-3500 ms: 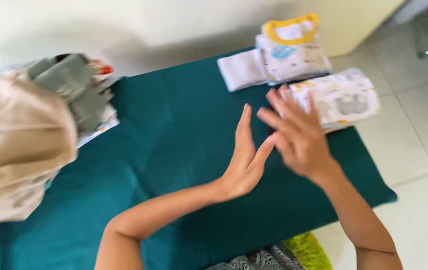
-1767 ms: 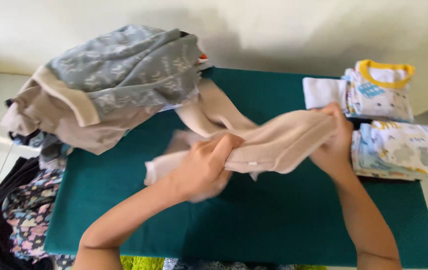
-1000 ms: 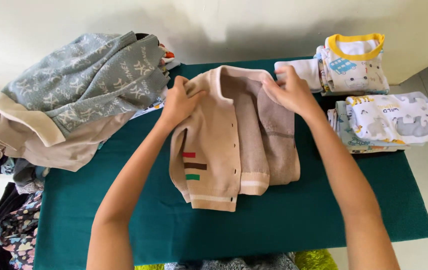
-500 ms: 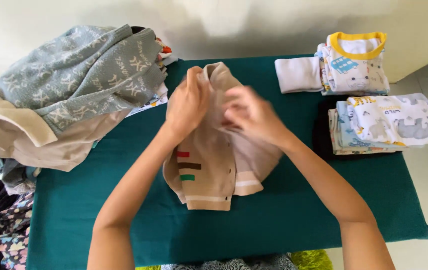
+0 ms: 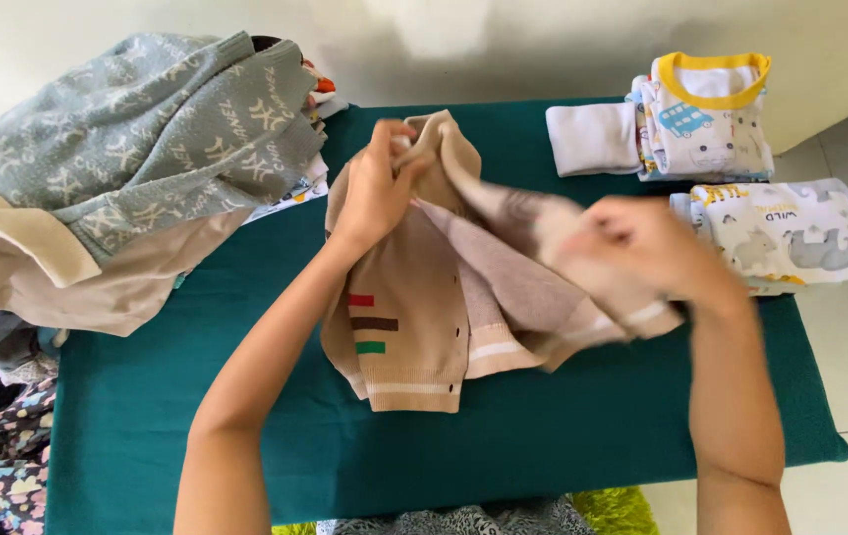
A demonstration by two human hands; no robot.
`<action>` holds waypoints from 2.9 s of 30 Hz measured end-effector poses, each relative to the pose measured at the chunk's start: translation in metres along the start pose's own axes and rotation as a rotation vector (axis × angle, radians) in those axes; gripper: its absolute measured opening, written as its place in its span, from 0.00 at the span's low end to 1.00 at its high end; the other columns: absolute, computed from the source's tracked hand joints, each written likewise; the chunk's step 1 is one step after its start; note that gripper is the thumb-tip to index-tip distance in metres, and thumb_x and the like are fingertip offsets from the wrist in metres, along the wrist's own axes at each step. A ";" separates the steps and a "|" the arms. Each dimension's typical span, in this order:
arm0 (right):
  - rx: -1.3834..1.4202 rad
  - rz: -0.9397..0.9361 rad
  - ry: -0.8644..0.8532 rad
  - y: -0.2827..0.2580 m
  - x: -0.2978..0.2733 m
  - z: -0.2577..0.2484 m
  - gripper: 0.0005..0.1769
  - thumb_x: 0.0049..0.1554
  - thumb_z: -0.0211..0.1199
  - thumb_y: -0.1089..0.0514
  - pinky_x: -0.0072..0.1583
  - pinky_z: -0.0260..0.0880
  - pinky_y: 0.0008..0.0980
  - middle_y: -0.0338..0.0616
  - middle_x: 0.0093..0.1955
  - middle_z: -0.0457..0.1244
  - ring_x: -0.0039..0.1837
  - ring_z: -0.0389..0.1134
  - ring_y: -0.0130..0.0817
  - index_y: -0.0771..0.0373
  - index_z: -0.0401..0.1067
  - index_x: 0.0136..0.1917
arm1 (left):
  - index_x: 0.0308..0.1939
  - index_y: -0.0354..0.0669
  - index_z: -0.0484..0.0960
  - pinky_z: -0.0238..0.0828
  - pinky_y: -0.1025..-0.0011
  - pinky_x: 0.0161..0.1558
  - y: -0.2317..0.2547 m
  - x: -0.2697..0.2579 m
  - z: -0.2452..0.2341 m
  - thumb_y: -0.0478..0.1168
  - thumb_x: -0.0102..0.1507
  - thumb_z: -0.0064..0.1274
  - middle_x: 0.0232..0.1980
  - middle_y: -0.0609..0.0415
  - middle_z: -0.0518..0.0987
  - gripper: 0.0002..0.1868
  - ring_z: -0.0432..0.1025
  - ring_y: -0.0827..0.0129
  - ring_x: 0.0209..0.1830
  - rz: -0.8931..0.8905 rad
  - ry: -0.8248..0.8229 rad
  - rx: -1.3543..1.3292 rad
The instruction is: Buttoning and folding a small cardigan and other baby clothes on a flat surface
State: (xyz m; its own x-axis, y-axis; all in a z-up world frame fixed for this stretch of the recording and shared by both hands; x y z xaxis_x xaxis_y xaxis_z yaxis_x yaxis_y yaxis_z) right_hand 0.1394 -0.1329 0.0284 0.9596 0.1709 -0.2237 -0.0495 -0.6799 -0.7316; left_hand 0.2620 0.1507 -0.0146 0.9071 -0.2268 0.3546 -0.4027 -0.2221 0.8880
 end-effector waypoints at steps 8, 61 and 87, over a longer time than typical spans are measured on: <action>-0.853 0.118 0.445 0.049 0.020 -0.044 0.12 0.53 0.71 0.54 0.50 0.70 0.50 0.57 0.45 0.69 0.49 0.71 0.55 0.63 0.77 0.47 | 0.62 0.38 0.67 0.76 0.60 0.44 0.011 -0.013 0.018 0.38 0.68 0.58 0.46 0.44 0.82 0.23 0.79 0.53 0.44 0.106 -0.047 0.166; -0.683 -0.038 -0.697 -0.077 -0.058 0.124 0.44 0.48 0.62 0.23 0.49 0.72 0.43 0.48 0.39 0.72 0.46 0.75 0.46 0.57 0.70 0.63 | 0.41 0.40 0.71 0.70 0.49 0.26 0.042 -0.132 -0.029 0.47 0.58 0.61 0.26 0.43 0.77 0.18 0.76 0.43 0.28 -0.078 -0.412 0.788; 0.120 -0.363 0.344 -0.054 0.095 0.078 0.08 0.55 0.72 0.61 0.48 0.74 0.27 0.46 0.44 0.72 0.44 0.75 0.29 0.67 0.80 0.47 | 0.41 0.34 0.87 0.80 0.77 0.31 0.017 -0.023 0.010 0.38 0.66 0.59 0.33 0.53 0.87 0.09 0.80 0.73 0.30 -0.245 -0.020 -0.051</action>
State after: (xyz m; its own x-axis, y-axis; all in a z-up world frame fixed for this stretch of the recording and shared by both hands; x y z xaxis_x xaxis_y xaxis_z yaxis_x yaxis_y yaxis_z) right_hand 0.2118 -0.0241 -0.0033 0.9556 0.1222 0.2683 0.2913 -0.5307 -0.7959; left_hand 0.2331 0.1425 -0.0104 0.9739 -0.1913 0.1218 -0.1642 -0.2244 0.9606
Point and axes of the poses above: each hand's wrist, its own x-axis towards the middle knuckle, its own z-axis out of the palm, y = z × x, the point moved 10 cm from there along x, towards the middle knuckle
